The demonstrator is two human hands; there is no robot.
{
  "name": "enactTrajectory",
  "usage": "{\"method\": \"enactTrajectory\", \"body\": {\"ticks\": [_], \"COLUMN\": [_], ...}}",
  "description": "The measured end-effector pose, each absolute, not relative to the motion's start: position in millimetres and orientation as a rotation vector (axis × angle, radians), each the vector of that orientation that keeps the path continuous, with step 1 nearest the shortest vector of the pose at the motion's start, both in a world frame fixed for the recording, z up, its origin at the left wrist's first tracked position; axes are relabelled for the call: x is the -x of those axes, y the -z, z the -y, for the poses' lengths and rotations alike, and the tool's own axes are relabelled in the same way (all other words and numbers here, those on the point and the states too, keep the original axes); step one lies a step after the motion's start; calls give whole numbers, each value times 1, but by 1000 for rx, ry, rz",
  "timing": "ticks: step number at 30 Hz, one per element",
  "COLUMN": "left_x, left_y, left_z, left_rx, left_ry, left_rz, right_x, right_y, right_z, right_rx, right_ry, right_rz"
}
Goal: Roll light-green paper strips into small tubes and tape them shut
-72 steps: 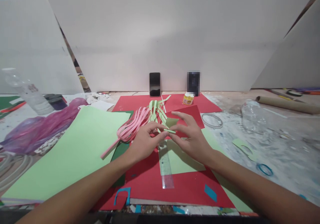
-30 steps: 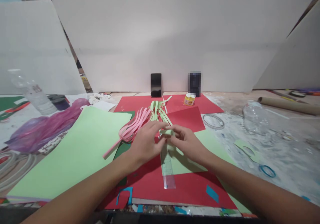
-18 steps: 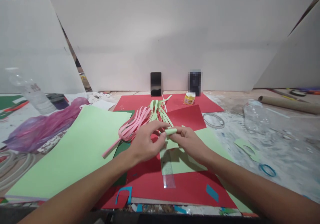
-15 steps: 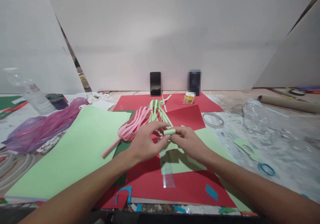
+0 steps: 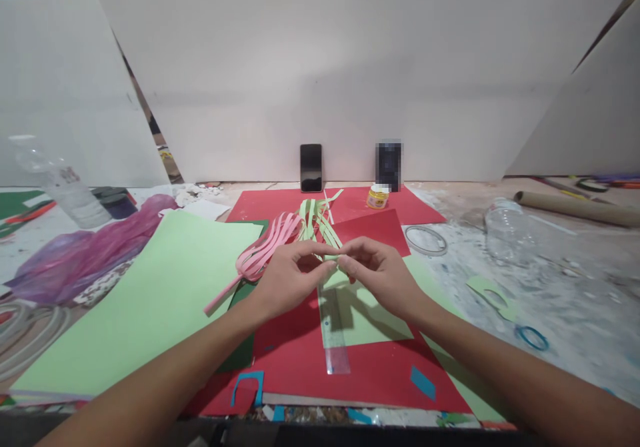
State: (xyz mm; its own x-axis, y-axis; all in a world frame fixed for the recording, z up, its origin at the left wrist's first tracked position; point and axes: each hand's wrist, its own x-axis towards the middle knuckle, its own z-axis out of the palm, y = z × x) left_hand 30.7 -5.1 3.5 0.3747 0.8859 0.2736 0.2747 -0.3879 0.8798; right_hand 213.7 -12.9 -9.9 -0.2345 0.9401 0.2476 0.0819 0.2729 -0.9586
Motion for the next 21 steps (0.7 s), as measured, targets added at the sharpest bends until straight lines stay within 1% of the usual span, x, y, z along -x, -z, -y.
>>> {"method": "enactTrajectory", "body": {"ticks": [12, 21], "left_x": [-31, -32], "left_y": [-5, -3], "left_z": [2, 3], "left_rx": [-1729, -1728], "left_ry": [-1080, -1202], "left_rz": [-798, -695], "right_x": [-212, -212], "right_y": [9, 7], "right_z": [17, 18], "right_rx": [906, 843], "right_ry": [-1054, -1153], "right_rz": [1532, 1570]}}
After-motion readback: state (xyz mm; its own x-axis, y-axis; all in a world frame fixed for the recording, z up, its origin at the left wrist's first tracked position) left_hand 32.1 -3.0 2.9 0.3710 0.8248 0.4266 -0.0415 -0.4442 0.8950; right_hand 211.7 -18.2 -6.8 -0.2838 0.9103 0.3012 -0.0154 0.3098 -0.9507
